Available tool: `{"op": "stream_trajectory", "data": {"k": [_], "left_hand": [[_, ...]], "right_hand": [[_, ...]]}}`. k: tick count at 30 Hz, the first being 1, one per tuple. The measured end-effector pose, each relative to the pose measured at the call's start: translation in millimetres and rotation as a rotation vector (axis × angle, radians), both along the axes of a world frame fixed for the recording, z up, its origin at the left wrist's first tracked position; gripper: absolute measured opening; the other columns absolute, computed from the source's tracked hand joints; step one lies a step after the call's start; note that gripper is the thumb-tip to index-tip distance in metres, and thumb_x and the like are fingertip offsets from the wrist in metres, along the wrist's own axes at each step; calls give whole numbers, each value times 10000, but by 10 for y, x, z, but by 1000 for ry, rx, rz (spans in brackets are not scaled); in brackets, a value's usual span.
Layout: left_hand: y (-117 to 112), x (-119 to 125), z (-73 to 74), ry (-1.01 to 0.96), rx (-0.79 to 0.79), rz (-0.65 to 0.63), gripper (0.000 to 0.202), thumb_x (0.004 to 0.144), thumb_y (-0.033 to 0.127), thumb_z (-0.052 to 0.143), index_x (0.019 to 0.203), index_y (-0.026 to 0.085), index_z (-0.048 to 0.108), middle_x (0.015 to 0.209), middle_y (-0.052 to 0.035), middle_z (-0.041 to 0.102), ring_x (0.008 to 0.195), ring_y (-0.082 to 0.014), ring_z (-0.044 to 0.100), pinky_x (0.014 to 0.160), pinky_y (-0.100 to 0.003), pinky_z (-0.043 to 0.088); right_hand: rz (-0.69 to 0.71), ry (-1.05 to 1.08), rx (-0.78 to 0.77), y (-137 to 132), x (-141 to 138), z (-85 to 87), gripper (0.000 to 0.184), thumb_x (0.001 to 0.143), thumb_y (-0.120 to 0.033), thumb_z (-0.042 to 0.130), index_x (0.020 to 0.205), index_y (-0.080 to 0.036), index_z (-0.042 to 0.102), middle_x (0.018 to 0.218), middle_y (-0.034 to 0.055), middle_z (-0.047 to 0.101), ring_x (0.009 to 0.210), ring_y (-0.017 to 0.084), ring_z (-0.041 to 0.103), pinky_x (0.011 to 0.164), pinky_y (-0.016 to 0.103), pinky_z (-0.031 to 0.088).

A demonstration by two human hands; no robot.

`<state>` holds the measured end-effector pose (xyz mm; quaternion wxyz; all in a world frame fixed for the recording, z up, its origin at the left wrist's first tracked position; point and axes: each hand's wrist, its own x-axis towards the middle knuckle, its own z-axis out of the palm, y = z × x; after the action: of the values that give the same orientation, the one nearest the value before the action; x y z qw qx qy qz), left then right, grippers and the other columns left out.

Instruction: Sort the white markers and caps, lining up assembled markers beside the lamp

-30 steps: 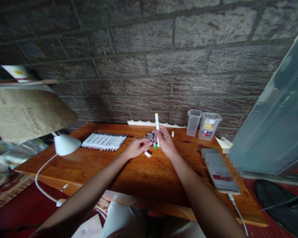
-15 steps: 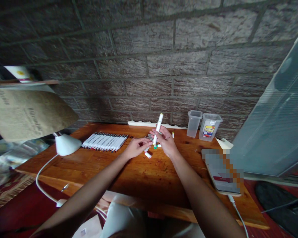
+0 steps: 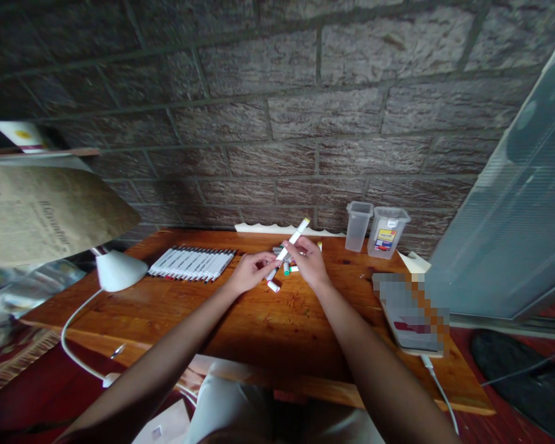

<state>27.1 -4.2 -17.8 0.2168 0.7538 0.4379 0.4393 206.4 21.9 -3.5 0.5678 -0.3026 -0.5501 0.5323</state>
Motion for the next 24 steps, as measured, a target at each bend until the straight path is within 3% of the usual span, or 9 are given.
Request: {"op": "stream_trajectory", "data": {"k": [4,10,15,19,24], "left_hand": [[31,-2,-4,-77,-59,-18,359,827,463,620,918,127,708,770,-46,692,601,-108,547,566,-206,418],[35,-13,41,-186,-238,-170,415,827,512,604,881,110,687,653,-7,618,536,-87,503,507,-195,383],[-13,-5,106,-225,-335,-182,447,824,545,589,794,105,660,538,28,522,451,-62,432,433,-178,313],[-48,27,135,-265,-395,-168,455,795,562,616,801,109,657,535,31,515,440,-58,418,414,-175,298],[-56,24,150,-334,-408,-148,466,801,577,599,784,113,641,471,54,452,402,-54,391,410,-182,293]], "right_hand": [[-12,-19,-6,32,29,-30,366,691,-511,735,845,-187,663,803,35,694,692,168,622,597,283,516],[52,-2,-21,32,56,13,365,680,-505,742,840,-187,664,797,31,694,708,164,614,594,269,493],[7,-18,-53,56,116,35,377,691,-506,726,880,-183,681,838,27,702,703,134,602,555,223,432],[62,-21,-67,65,137,29,381,677,-471,743,916,-180,689,841,35,710,684,130,592,513,210,385],[179,68,-130,64,142,47,404,663,-404,769,1003,-206,678,966,56,722,768,155,625,580,242,454]]}}
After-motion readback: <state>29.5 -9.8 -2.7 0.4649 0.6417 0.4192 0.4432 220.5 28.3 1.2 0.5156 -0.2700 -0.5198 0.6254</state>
